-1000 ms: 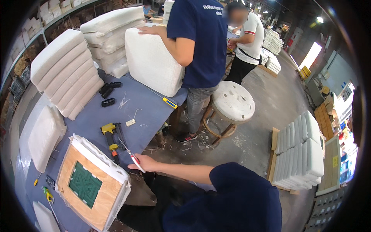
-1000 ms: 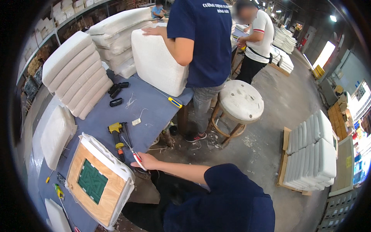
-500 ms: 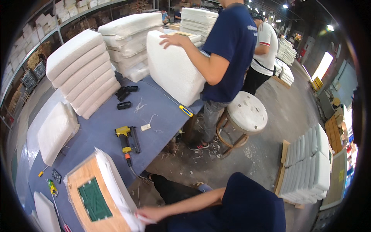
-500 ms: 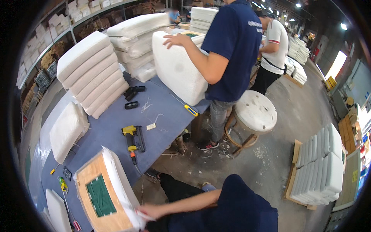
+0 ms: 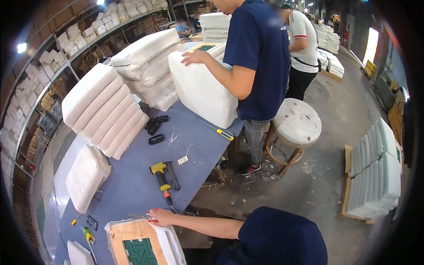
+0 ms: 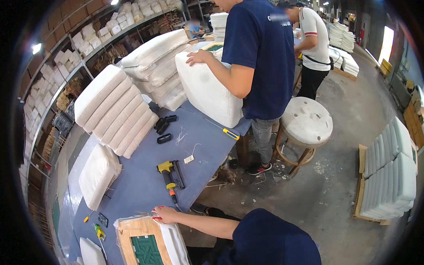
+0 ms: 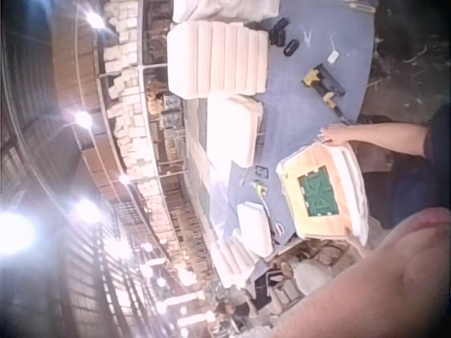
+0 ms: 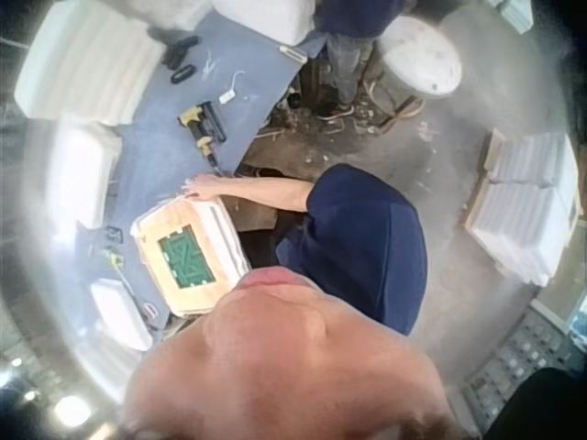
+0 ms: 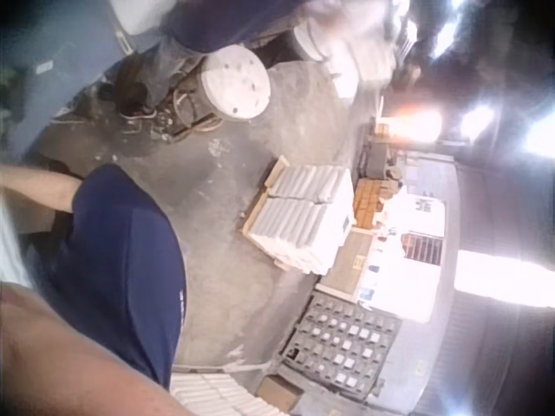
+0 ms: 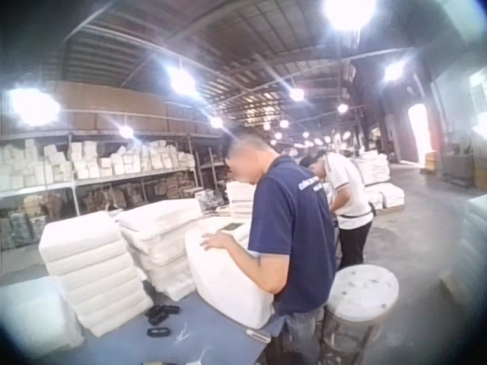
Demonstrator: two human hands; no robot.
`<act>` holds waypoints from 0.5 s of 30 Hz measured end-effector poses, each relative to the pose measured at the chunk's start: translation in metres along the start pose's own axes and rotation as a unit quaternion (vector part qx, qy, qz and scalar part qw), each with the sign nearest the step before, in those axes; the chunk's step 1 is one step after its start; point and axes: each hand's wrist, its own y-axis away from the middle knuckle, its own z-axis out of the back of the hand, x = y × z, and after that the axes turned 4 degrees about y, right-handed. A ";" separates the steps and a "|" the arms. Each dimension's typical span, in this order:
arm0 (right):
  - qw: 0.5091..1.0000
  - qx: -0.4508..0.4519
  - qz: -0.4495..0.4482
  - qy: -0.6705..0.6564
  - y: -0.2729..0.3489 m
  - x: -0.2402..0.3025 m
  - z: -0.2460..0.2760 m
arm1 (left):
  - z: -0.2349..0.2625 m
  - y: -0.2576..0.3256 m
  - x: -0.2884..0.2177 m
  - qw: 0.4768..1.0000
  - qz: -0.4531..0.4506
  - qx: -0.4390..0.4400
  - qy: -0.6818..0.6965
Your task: The person staples white fabric onto a rectangular cushion frame using a handheld staple gun, then trims excess fabric with scissors. The person repeats this process on multiple cushion units and stacks the finished pieces on the table.
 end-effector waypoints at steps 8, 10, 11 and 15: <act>0.984 -0.038 -0.098 -0.146 0.104 -0.027 -0.015 | 0.000 -0.042 -0.027 0.995 -0.047 -0.010 -0.082; 0.976 -0.022 -0.129 -0.175 0.137 -0.036 -0.009 | 0.002 -0.057 -0.035 0.993 -0.066 -0.009 -0.101; 0.970 -0.001 -0.154 -0.189 0.147 -0.031 -0.004 | 0.003 -0.066 -0.042 0.991 -0.076 -0.009 -0.114; 0.966 0.003 -0.146 -0.213 0.181 -0.019 0.007 | 0.006 -0.110 -0.066 0.978 -0.127 -0.002 -0.167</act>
